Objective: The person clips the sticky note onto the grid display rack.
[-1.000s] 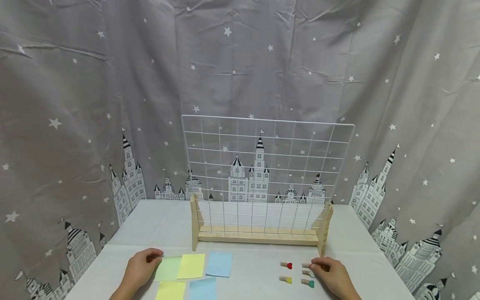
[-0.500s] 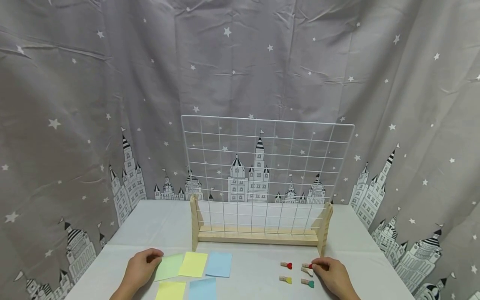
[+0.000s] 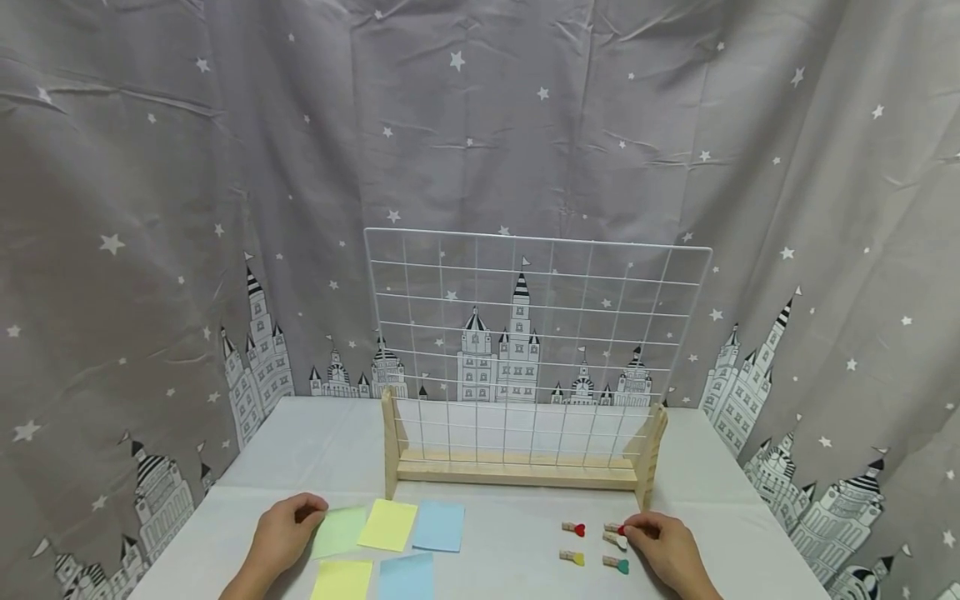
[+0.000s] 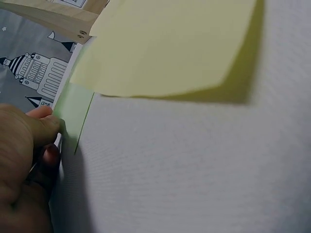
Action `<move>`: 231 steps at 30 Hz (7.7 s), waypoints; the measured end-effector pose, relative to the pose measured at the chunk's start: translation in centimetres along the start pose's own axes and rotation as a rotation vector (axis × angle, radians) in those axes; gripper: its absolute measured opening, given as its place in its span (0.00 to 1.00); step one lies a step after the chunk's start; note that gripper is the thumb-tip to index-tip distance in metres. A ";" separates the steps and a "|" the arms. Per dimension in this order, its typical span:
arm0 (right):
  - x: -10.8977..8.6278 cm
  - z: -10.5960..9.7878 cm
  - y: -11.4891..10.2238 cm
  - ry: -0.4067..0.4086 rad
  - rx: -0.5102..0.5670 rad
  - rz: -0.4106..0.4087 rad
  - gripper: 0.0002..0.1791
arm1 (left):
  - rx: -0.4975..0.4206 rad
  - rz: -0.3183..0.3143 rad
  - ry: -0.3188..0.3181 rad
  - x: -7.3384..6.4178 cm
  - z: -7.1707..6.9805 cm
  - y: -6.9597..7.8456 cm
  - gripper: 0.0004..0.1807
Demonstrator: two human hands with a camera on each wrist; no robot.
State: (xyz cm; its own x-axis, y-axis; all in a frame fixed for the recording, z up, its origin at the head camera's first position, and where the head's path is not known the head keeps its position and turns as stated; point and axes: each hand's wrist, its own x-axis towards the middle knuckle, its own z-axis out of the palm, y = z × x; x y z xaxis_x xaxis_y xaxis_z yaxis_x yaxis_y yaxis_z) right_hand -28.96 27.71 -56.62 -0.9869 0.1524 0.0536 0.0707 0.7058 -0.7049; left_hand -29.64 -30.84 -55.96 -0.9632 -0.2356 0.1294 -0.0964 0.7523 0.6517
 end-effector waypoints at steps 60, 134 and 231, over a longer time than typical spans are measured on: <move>-0.6 -1.2 -2.0 0.114 0.322 0.070 0.12 | -0.135 -0.017 -0.024 0.4 -1.5 0.5 0.08; 0.3 -2.9 -9.2 0.122 0.520 -0.121 0.08 | -0.310 0.013 0.032 0.9 -3.0 7.0 0.08; 0.3 -1.7 -17.5 0.011 0.619 -0.242 0.13 | -0.498 0.157 0.018 2.1 -2.0 12.7 0.08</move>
State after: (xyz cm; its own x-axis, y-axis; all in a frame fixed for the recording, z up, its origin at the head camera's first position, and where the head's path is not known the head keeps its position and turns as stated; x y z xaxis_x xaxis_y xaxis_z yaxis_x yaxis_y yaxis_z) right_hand -30.22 16.61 -43.05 -0.9627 0.0487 0.2662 -0.2523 0.1934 -0.9481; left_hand -32.41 -23.00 -45.86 -0.9516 -0.1574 0.2640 0.1838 0.3970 0.8992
